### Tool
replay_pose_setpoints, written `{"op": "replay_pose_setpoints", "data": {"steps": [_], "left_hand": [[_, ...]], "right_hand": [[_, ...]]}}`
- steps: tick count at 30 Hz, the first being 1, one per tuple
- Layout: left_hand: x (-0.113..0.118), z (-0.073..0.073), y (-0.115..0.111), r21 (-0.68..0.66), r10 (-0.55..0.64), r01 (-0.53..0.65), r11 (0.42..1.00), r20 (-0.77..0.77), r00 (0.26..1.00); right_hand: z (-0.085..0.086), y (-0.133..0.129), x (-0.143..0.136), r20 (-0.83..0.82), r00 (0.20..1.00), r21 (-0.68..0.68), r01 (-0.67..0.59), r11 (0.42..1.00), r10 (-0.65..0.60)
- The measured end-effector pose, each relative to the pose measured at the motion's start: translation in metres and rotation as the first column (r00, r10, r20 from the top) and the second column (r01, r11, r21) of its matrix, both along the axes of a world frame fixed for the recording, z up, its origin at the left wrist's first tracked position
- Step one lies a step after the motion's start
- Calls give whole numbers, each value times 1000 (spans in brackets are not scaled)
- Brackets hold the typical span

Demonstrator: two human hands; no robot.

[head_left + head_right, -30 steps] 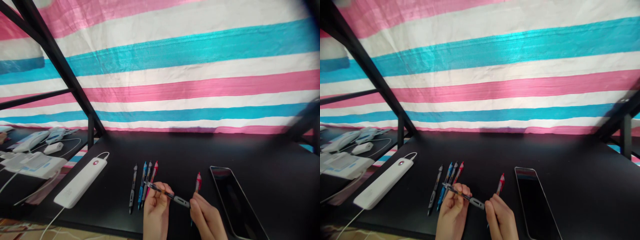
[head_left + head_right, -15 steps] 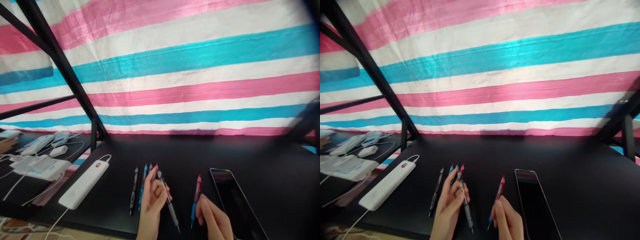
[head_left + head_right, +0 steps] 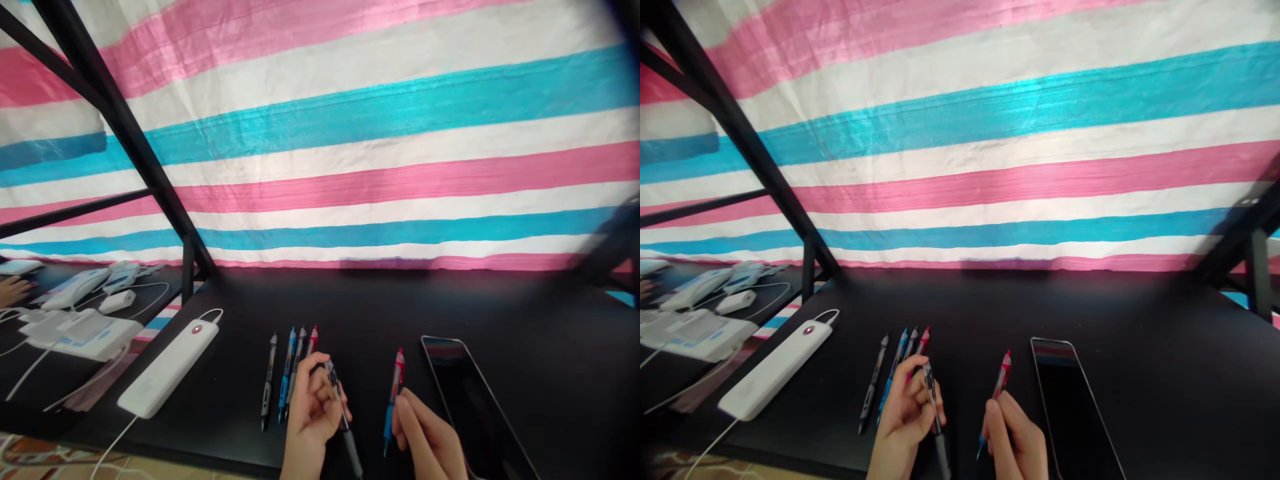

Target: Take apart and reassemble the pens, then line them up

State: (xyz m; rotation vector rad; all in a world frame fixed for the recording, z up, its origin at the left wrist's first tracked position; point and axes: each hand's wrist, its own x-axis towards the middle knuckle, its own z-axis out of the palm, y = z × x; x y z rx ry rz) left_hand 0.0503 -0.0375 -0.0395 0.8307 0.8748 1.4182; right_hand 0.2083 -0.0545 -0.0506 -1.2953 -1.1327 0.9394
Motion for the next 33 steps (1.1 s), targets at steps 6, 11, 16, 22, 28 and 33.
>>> {"op": "replay_pose_setpoints", "data": {"steps": [6,11,16,22,28,33], "left_hand": [[1,3,0,-7,16,-15,1000,45,999],[1,6,-1,-46,29,-27,999,42,999],[2,10,-1,-65,25,-23,998,39,999],[0,9,1,-38,13,-9,999,96,995],[-8,21,9,-46,-48,53,998,105,993],[-24,38,24,10,-124,124,992,14,992]], "right_hand": [[2,-1,0,24,1000,-3,3,1000,-3],[4,-1,0,28,1000,2,-2,1000,2],[2,0,-1,30,1000,10,-7,1000,6],[0,1,-1,32,999,12,3,1000,-4],[3,1,-2,28,1000,25,12,1000,-13],[3,1,-1,26,999,38,23,999,-24]]}}
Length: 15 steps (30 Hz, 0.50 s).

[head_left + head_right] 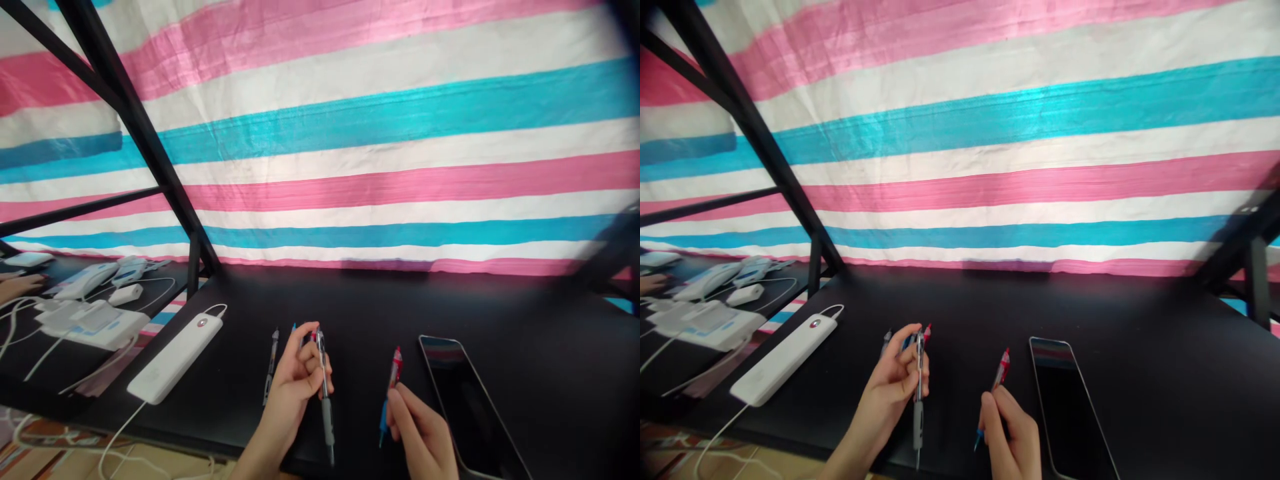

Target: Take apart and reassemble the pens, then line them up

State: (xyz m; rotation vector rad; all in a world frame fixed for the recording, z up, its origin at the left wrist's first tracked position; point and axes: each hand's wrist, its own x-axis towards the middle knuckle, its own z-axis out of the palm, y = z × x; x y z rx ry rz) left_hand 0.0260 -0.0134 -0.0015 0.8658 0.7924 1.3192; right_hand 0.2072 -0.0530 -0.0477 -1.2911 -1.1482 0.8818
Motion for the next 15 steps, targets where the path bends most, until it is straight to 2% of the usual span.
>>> {"op": "replay_pose_setpoints", "data": {"steps": [7,11,15], "left_hand": [[-17,17,21,94,-120,147,985,-249,961],[-23,21,38,117,-159,246,962,-489,858],[-25,20,56,121,-132,266,956,-632,763]], "right_hand": [[4,5,5,33,998,-15,-56,998,56],[7,6,7,48,997,-7,-63,998,64],[7,6,9,71,995,-25,-68,997,70]]}}
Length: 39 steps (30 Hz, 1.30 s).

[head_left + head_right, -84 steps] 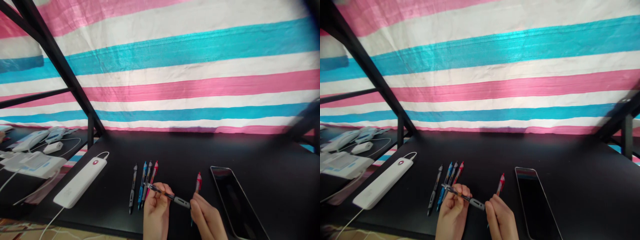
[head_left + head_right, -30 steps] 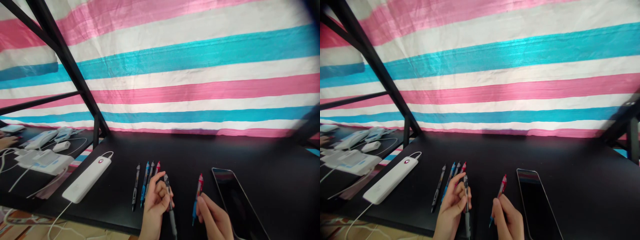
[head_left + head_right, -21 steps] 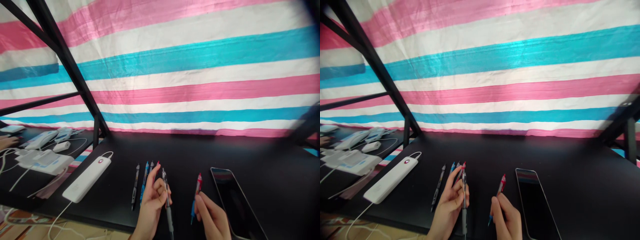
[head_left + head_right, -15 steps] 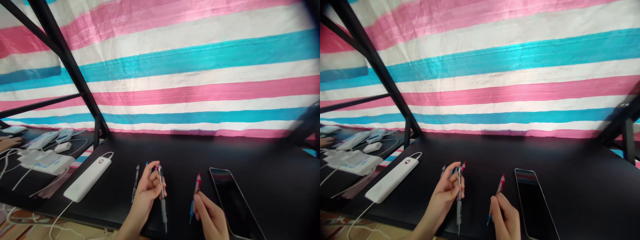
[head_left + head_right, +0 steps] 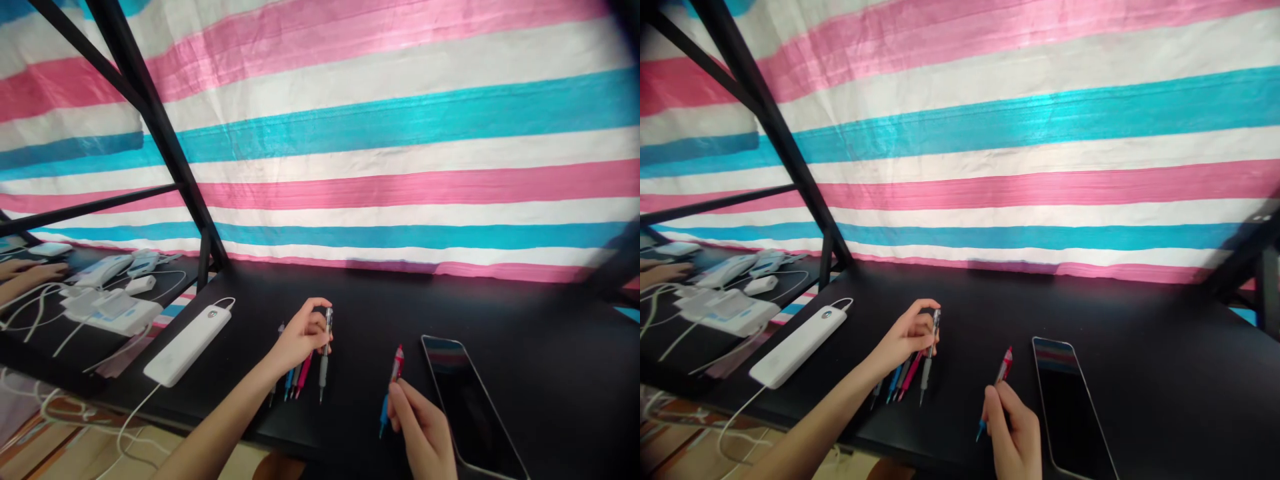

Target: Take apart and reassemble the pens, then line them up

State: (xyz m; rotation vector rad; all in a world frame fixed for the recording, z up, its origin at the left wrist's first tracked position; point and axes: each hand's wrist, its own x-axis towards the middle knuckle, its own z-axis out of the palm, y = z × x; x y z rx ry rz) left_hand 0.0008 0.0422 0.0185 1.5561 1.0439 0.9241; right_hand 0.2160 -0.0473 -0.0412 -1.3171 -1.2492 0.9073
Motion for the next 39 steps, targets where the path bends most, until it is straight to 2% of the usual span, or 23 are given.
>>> {"op": "replay_pose_setpoints", "data": {"steps": [3,5,10,14,18,22,25,27,29,30,34,36,39], "left_hand": [[-1,1,10,84,11,4,996,-177,984],[-2,3,13,157,40,11,988,-315,948],[-2,4,12,277,120,69,958,-609,784],[1,1,8,302,128,152,941,-734,666],[1,1,6,330,146,212,920,-790,595],[8,7,0,370,159,272,888,-804,573],[24,8,-11,387,123,361,849,-807,577],[37,3,-18,392,47,481,784,-811,584],[46,-3,-24,393,-30,580,714,-810,586],[49,-6,-25,385,-58,604,698,-810,583],[49,-13,-23,356,-66,610,708,-826,560],[49,-14,-21,375,-70,630,680,-823,564],[54,-15,-21,445,-52,658,608,-805,591]], "right_hand": [[-3,-1,1,5,1000,-5,-16,1000,16],[-6,-1,2,0,1000,-4,-22,1000,22],[-10,-1,1,-7,1000,-2,-9,1000,9],[-9,-2,1,-13,1000,-11,-3,1000,3],[-12,-3,0,-54,998,0,12,1000,-12],[-15,-4,3,-129,991,13,46,999,-44],[-15,-5,4,-258,958,59,141,988,-122],[-14,-6,4,-356,918,95,223,970,-176],[-12,-6,4,-415,891,113,255,960,-187],[-12,-6,3,-426,886,118,257,959,-185],[-16,-5,5,-405,900,120,228,966,-162],[-20,-4,6,-401,904,112,210,971,-149],[-23,-4,6,-429,894,107,190,976,-127]]}}
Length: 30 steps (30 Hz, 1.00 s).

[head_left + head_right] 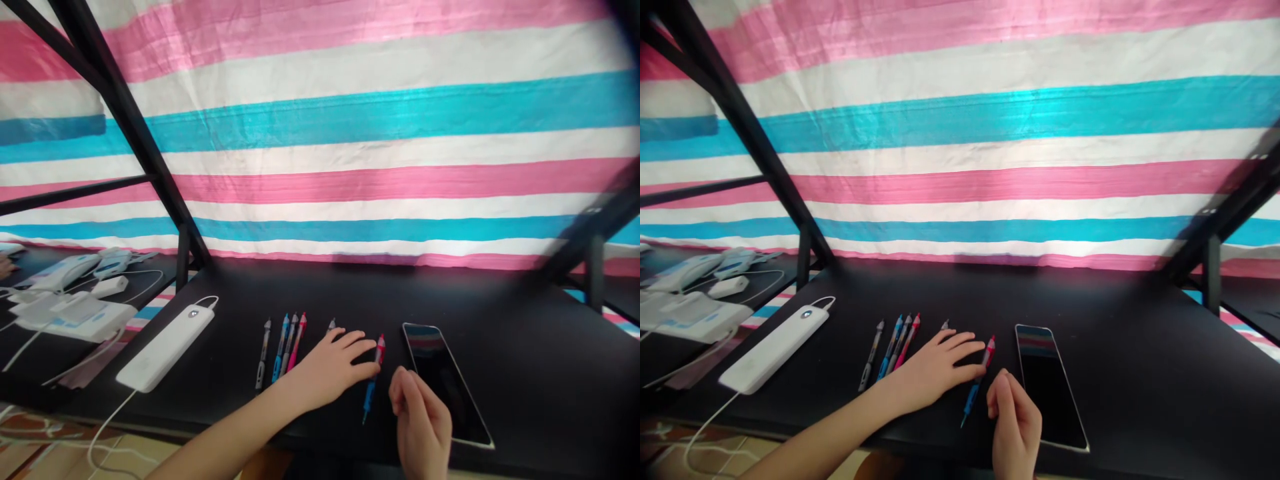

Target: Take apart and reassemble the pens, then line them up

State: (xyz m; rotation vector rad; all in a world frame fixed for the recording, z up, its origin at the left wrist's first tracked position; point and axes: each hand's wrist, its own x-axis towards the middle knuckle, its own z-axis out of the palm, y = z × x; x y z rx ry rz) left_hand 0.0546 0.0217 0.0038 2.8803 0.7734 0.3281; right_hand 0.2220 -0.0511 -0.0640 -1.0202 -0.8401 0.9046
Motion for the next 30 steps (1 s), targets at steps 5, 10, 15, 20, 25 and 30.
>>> {"op": "replay_pose_setpoints", "data": {"steps": [5,10,15,20,25,30], "left_hand": [[11,-4,-4,149,-118,119,982,-17,993],[2,-1,-3,280,-119,93,955,76,990],[-14,14,-14,326,82,-201,924,344,935],[-25,14,-32,204,146,-278,939,497,856],[-34,-3,-32,-75,370,-386,919,496,785],[-42,-20,-28,162,335,-367,916,192,922]], "right_hand": [[3,-1,-2,-51,999,16,20,1000,-20],[6,3,-1,-61,995,48,80,996,-77],[15,8,-4,20,1000,4,-11,1000,11],[14,7,-10,3,996,-70,-88,994,88],[7,6,-6,-282,953,13,123,992,-114],[7,6,-6,-378,915,40,172,984,-145]]}}
